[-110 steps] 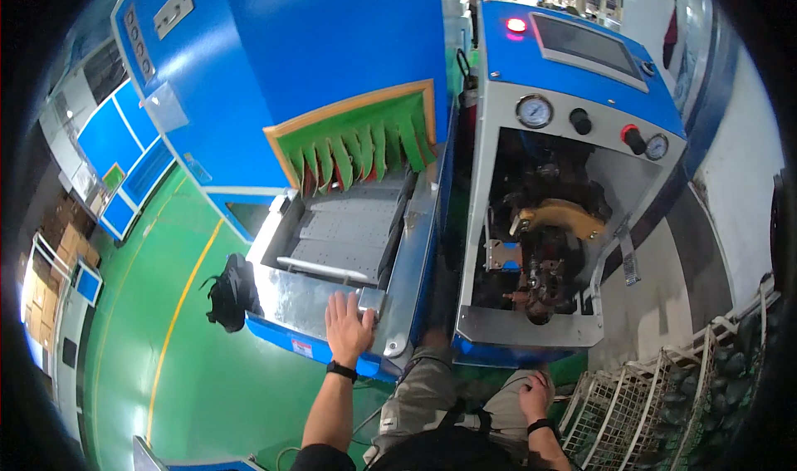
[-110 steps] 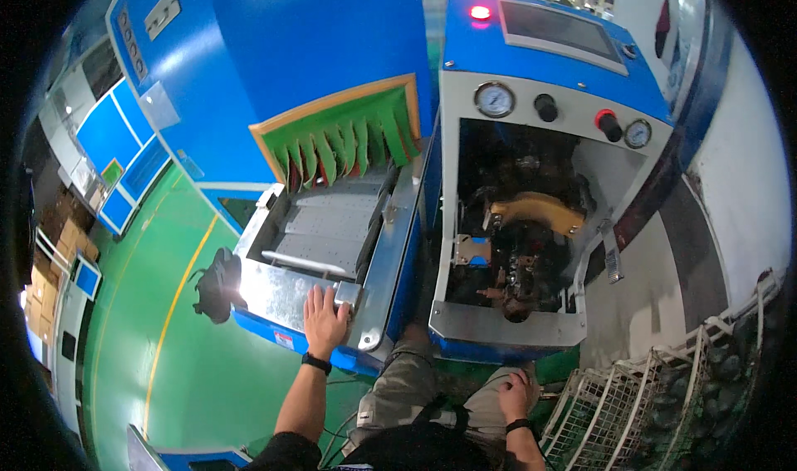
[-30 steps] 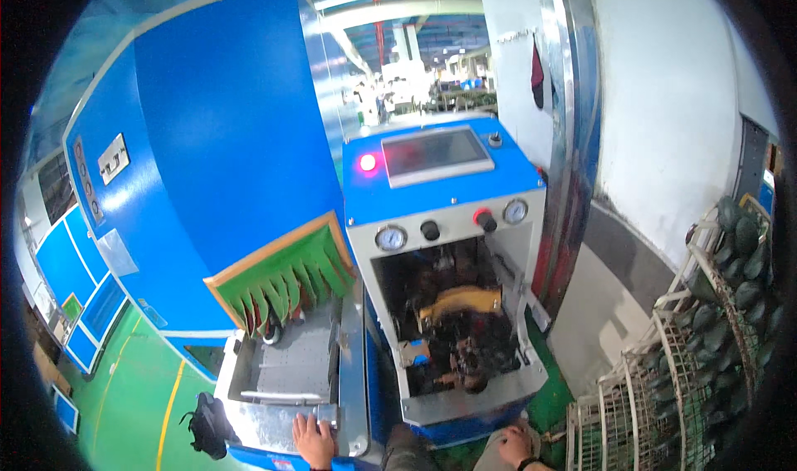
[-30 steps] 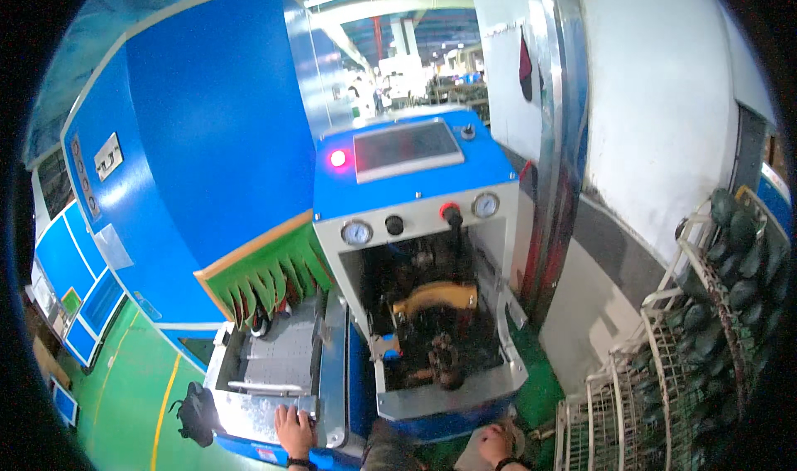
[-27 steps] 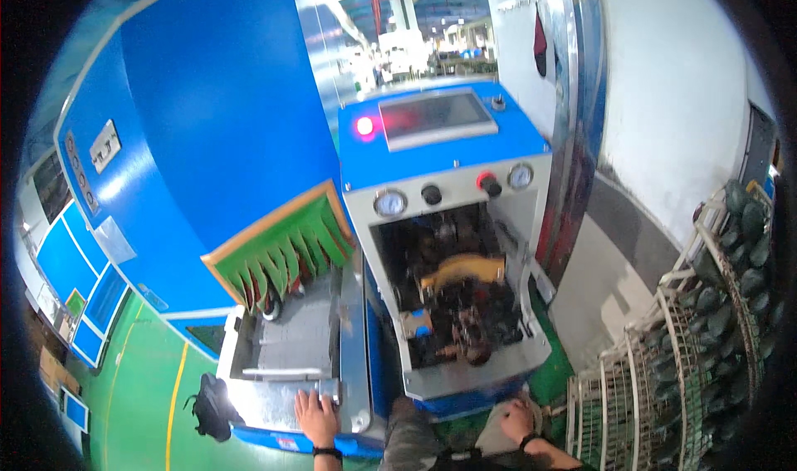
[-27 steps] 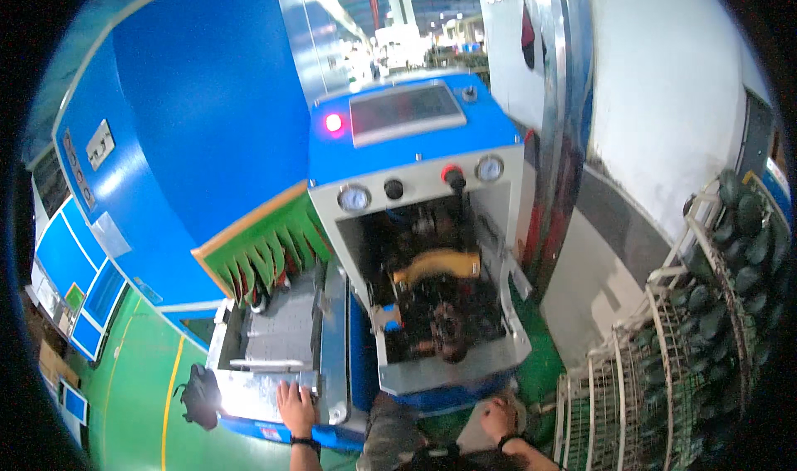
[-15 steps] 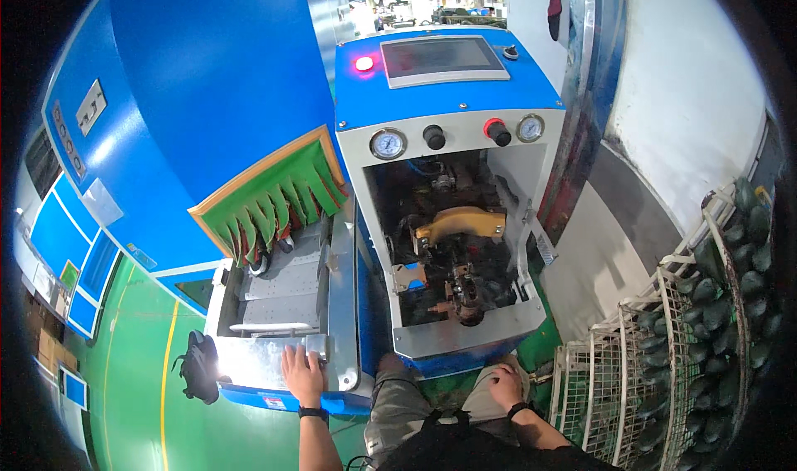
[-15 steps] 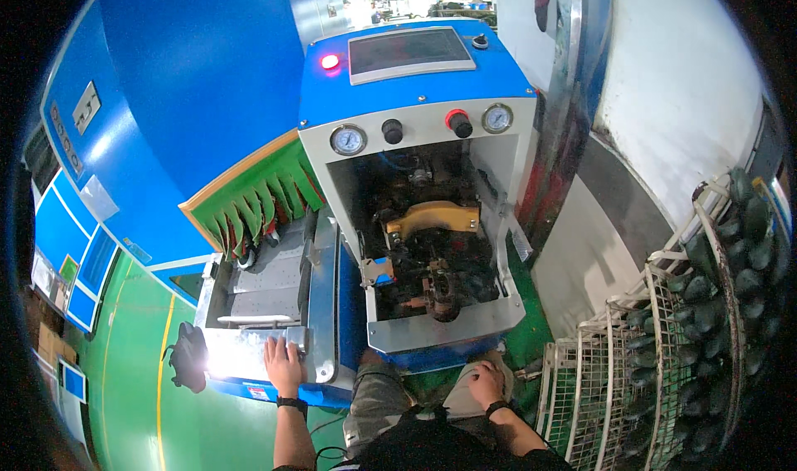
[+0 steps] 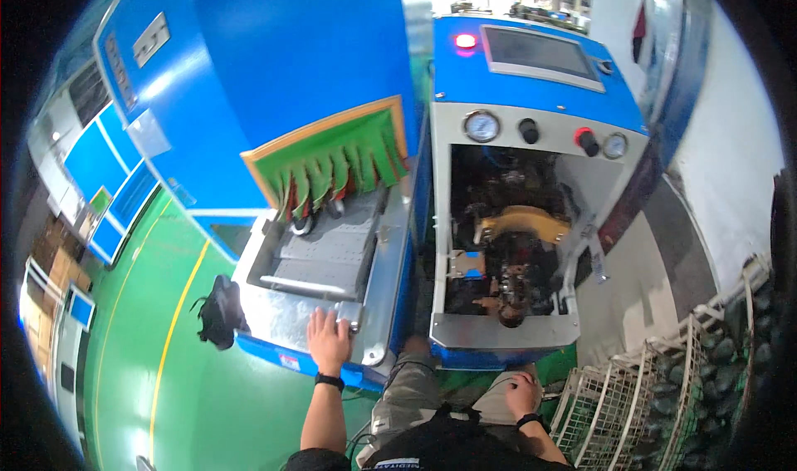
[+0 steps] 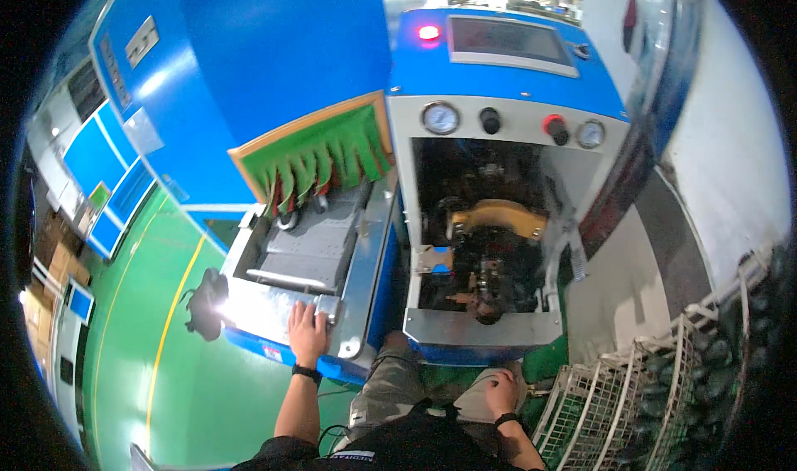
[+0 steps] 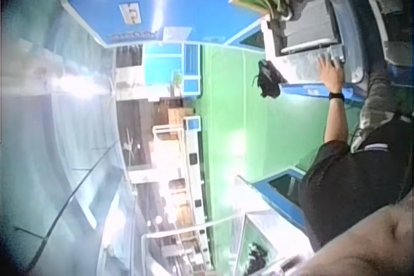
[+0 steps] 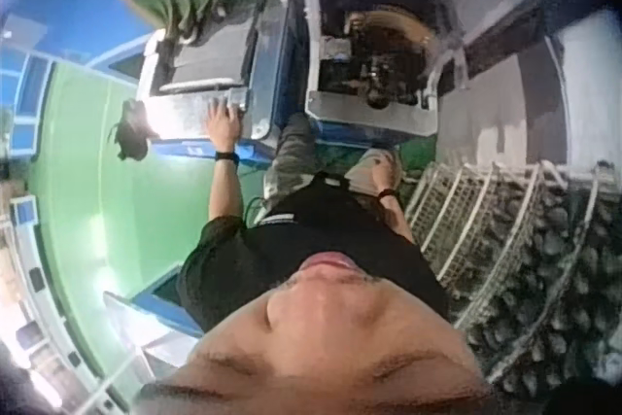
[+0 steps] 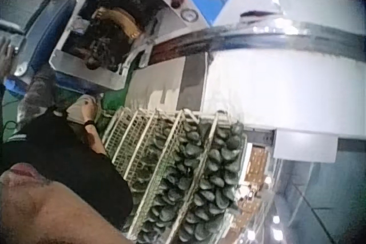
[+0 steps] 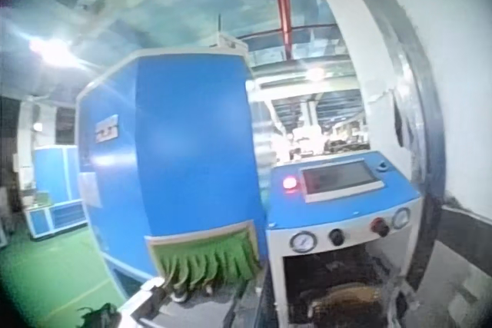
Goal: Using a lasting machine to shape shoe uppers over lasts during the assembly process.
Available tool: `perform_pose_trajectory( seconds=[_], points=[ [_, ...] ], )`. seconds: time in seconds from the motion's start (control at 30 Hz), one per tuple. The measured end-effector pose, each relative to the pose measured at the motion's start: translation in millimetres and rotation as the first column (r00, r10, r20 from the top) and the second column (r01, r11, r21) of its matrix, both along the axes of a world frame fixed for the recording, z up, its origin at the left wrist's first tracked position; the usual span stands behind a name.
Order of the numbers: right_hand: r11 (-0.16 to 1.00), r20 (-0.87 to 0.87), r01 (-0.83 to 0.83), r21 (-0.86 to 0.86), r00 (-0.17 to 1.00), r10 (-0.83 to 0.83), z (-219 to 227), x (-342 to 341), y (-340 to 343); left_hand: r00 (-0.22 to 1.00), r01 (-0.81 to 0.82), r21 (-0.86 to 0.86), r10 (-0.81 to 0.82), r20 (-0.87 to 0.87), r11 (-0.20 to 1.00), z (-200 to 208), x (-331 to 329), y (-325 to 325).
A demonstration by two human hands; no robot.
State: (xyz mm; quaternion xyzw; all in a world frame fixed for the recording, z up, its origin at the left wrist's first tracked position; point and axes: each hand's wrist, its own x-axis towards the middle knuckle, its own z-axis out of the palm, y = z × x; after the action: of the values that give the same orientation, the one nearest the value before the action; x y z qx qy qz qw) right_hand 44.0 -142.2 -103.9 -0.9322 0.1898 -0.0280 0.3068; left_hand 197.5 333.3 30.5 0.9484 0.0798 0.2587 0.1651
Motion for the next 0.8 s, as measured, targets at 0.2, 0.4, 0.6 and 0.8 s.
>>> perform_pose_trajectory(
  seconds=[0.2,0.4,0.6,0.8],
  points=[
    [1.000,-0.052,-0.013,-0.001,0.999,0.013,14,5,9,0.999,-0.033,-0.016,0.033,-0.001,0.999,2,-2,10],
    [1.000,-0.164,-0.027,-0.014,0.986,0.024,18,6,-3,0.822,-0.060,-0.062,0.014,-0.569,0.996,51,60,32],
    [1.000,-0.310,-0.020,0.019,0.950,0.024,12,9,-6,0.939,-0.002,-0.590,-0.201,-0.278,0.807,48,228,70],
    [0.983,-0.374,-0.126,0.137,0.912,0.169,55,-5,0,0.996,-0.090,-0.649,0.058,-0.070,0.755,10,361,77]
  ],
)
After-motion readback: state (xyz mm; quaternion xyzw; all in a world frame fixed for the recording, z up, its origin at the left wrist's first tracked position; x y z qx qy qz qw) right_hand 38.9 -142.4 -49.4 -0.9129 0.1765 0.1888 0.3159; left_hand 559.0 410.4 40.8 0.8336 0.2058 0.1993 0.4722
